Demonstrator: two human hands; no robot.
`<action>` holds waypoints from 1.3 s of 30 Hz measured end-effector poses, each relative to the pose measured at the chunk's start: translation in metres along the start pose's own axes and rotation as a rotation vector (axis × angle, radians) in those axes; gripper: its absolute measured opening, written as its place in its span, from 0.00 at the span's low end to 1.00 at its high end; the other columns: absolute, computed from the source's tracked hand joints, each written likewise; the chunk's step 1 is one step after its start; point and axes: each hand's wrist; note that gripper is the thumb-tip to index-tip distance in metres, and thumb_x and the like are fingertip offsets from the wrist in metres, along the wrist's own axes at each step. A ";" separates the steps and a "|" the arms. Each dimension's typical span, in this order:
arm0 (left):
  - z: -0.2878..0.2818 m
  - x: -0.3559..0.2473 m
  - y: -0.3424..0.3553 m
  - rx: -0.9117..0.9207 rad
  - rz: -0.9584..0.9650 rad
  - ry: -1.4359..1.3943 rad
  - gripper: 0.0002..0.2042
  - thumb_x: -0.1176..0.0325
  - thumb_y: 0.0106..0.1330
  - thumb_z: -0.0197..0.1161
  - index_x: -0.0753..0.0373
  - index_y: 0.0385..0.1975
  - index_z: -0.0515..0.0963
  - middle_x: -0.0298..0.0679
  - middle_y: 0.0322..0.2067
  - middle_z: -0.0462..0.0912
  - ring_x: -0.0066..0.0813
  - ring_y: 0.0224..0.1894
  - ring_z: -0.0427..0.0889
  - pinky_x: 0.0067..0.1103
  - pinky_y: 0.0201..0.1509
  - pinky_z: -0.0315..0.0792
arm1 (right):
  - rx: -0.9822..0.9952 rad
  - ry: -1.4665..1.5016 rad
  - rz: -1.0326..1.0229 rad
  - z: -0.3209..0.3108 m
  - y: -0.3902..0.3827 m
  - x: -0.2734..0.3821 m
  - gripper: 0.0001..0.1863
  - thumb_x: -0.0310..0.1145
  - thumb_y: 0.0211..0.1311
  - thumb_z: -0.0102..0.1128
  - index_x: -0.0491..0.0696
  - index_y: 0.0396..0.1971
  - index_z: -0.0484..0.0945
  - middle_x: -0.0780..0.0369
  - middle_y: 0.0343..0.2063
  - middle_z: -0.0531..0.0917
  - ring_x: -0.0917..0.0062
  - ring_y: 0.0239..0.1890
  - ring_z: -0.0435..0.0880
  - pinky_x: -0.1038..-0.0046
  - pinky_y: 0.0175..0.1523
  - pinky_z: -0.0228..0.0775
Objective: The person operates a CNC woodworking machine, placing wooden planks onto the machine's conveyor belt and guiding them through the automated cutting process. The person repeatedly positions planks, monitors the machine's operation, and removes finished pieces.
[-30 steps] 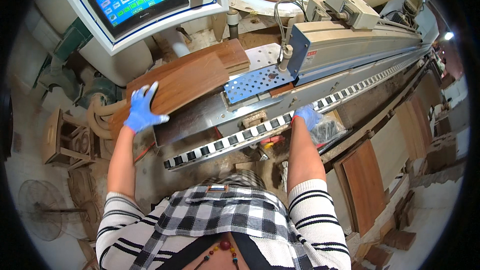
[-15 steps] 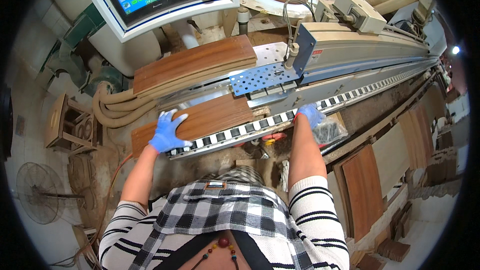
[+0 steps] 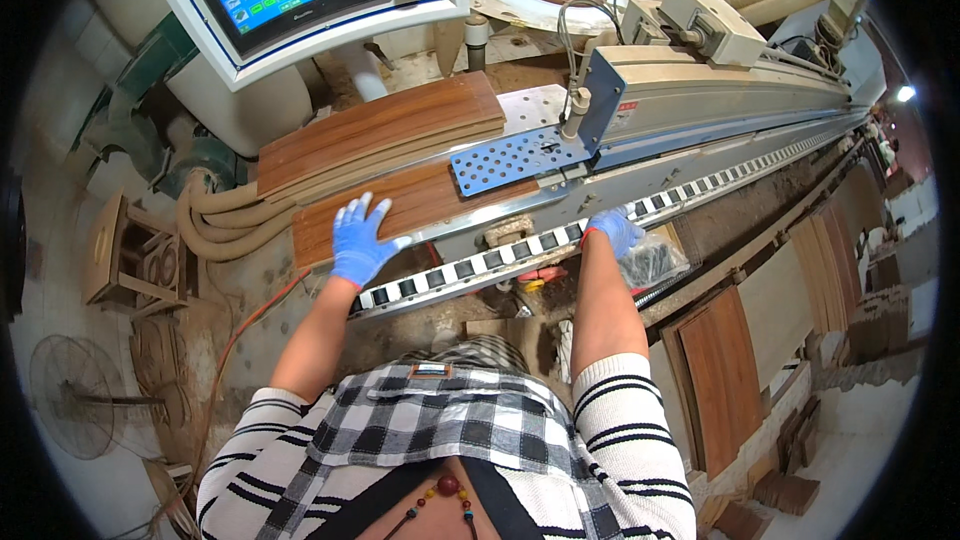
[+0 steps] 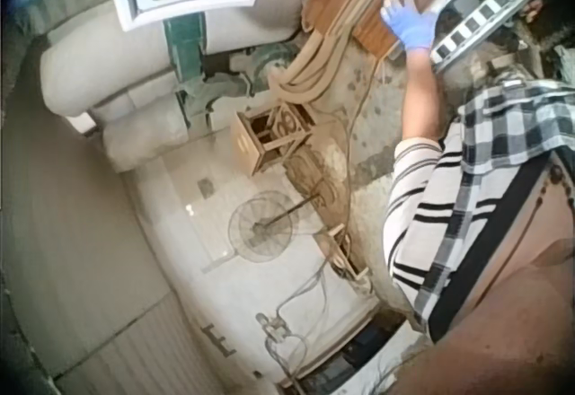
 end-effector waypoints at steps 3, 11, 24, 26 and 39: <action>-0.024 0.028 -0.030 -0.008 -0.134 0.058 0.37 0.38 0.54 0.63 0.50 0.62 0.69 0.51 0.66 0.60 0.51 0.68 0.57 0.43 0.72 0.45 | 0.039 -0.027 0.004 -0.003 -0.004 0.001 0.36 0.59 0.64 0.47 0.42 0.57 0.63 0.50 0.52 0.75 0.54 0.53 0.77 0.57 0.55 0.71; -0.026 0.076 -0.071 -0.022 -0.476 -0.101 0.38 0.41 0.53 0.67 0.49 0.64 0.68 0.57 0.69 0.52 0.57 0.68 0.56 0.41 0.73 0.46 | 0.037 -0.013 0.012 0.004 0.002 0.001 0.36 0.58 0.64 0.46 0.41 0.57 0.63 0.50 0.53 0.75 0.54 0.53 0.77 0.57 0.55 0.71; -0.013 0.079 -0.072 -0.079 -0.570 -0.240 0.37 0.44 0.50 0.71 0.46 0.62 0.70 0.56 0.66 0.58 0.55 0.67 0.60 0.41 0.71 0.51 | 0.092 -0.032 0.001 -0.005 -0.003 0.002 0.38 0.58 0.64 0.46 0.43 0.62 0.57 0.51 0.55 0.73 0.55 0.55 0.76 0.56 0.56 0.70; -0.016 0.079 -0.071 -0.070 -0.566 -0.220 0.36 0.44 0.50 0.71 0.46 0.62 0.70 0.56 0.66 0.59 0.55 0.66 0.60 0.41 0.71 0.51 | 0.091 -0.055 0.002 -0.005 -0.003 0.003 0.38 0.58 0.64 0.47 0.43 0.62 0.57 0.51 0.55 0.72 0.55 0.55 0.76 0.57 0.56 0.70; -0.017 0.082 -0.070 -0.091 -0.529 -0.207 0.36 0.45 0.49 0.72 0.49 0.60 0.72 0.57 0.65 0.60 0.53 0.66 0.61 0.40 0.70 0.53 | 0.110 -0.035 -0.010 -0.007 -0.005 0.004 0.40 0.57 0.64 0.46 0.41 0.65 0.54 0.49 0.55 0.72 0.55 0.54 0.76 0.58 0.56 0.71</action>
Point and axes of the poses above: each hand's wrist, its own y-axis towards the middle knuckle, its own z-axis out of the palm, x = y × z
